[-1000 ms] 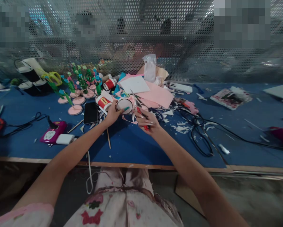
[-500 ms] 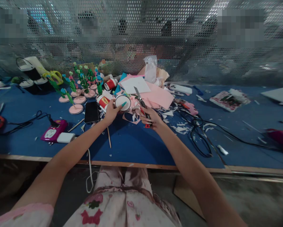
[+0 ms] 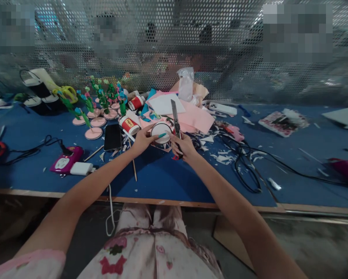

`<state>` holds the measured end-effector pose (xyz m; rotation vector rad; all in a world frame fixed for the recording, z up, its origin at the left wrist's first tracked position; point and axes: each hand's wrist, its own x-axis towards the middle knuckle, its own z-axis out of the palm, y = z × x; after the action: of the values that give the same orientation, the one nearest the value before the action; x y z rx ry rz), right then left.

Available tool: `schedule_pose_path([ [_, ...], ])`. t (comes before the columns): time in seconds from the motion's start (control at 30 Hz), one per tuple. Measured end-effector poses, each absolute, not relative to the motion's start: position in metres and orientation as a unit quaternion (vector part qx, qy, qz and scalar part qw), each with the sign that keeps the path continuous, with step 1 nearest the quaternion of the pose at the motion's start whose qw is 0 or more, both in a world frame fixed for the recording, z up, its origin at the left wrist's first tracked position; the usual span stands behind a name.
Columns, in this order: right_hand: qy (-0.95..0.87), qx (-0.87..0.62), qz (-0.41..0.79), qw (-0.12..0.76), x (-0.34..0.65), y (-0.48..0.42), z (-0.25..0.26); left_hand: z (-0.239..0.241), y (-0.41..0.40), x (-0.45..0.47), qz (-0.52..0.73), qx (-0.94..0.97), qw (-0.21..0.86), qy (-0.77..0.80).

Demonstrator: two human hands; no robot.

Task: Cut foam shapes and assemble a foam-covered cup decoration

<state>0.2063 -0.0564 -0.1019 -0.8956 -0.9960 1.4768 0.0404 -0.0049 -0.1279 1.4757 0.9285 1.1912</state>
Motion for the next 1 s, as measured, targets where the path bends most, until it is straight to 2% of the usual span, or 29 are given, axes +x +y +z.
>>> schedule_pose_path([
  [0.17,-0.357,-0.384,0.635,0.567,0.200,-0.055,-0.105,-0.127,-0.010,0.044,0.487,0.603,0.493,0.395],
  [0.53,-0.237,-0.334,0.751,0.519,0.201,-0.052,-0.105,-0.120,-0.021,0.047,0.516,0.622,0.488,0.329],
  [0.67,-0.262,-0.329,0.748,0.514,0.201,-0.052,-0.106,-0.118,-0.022,0.047,0.525,0.619,0.486,0.323],
  [1.0,-0.330,-0.327,0.667,0.582,0.196,-0.059,-0.105,-0.119,-0.020,0.045,0.520,0.619,0.469,0.356],
])
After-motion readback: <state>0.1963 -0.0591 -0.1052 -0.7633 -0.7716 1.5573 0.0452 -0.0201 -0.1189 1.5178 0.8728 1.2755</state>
